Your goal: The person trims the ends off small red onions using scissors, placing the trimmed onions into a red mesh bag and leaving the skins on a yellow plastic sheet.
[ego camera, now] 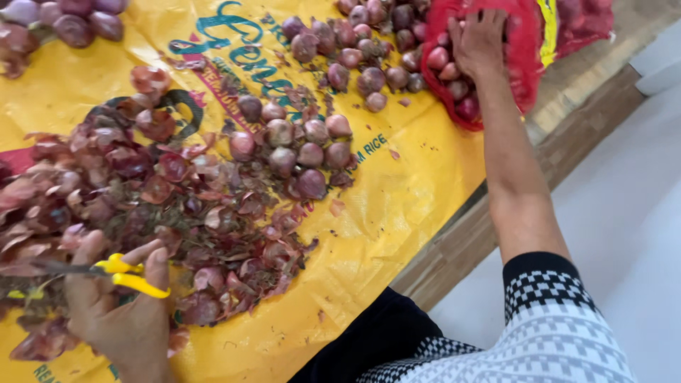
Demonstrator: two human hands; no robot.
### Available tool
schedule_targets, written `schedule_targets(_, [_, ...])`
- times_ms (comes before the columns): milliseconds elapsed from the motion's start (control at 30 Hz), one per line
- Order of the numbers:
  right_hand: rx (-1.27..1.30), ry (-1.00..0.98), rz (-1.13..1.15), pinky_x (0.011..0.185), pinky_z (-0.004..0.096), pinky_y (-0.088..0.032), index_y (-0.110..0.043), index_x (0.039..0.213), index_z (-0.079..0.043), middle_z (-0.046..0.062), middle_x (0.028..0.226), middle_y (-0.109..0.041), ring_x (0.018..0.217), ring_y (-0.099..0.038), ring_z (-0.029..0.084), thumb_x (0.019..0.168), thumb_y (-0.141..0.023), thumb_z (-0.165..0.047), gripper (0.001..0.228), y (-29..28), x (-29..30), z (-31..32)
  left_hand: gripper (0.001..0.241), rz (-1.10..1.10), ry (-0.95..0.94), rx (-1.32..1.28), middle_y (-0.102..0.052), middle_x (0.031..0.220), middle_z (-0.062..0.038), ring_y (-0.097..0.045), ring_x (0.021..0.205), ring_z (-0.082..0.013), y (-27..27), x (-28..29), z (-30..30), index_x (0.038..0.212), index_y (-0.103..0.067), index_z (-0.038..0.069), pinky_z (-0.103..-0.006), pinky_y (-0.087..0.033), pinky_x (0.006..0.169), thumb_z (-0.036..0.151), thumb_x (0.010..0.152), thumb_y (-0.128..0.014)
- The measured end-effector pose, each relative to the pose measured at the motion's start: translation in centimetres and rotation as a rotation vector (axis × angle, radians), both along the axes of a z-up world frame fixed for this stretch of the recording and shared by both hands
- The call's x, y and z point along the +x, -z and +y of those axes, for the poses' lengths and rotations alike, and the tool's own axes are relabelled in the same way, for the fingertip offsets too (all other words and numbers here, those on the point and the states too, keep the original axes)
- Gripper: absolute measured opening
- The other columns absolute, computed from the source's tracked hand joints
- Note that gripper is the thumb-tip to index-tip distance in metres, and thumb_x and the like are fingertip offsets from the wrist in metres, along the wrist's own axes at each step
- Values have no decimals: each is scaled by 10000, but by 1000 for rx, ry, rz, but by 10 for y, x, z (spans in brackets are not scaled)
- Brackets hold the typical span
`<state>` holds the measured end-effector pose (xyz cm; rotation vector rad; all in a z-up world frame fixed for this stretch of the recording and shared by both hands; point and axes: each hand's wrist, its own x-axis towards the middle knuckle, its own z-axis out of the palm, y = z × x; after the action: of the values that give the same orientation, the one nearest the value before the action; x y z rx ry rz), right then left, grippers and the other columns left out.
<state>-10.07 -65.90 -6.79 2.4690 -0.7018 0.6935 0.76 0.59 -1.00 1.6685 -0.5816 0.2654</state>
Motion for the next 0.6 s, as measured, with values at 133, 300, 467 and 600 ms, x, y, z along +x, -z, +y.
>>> schedule_targets(133, [179,164,121,780,605,-356,-610,1153,-6,411,1051,-572,936,-507,550,993,-411,-400,470,-30,13,-7,487,53,-22,1,-545,1105,-244,-635,923,-317,-12,-3,-2,1352,-377,-87,-363,-520,905,-160,949,-641])
schedule_targets(300, [446,366,346,912,621,-224,-579,1284,-64,312,1305,-508,1156,-409,509,970,-174,-404,615,-64,22,35,134,-245,-127,235,-557,1291,-188,-533,1192,-290,-18,0,14,1007,-701,-11,-380,-403,1043,28,897,-765])
schedule_targets(467, [354,17,209,897,646,-211,-543,1306,-93,342,1312,-421,1123,-371,568,1014,-437,-449,473,-62,-15,80,522,-261,-150,319,-608,1039,-99,-562,938,-269,1,7,19,1294,-534,87,-337,-457,865,166,835,-768])
schedule_targets(600, [607,-67,98,863,629,-379,-100,1498,-85,418,1295,-416,1023,-459,649,1015,-507,-413,711,-65,-30,118,557,-248,-113,295,-528,827,-94,-565,802,-256,7,8,11,1313,-521,157,-322,-486,776,158,795,-726])
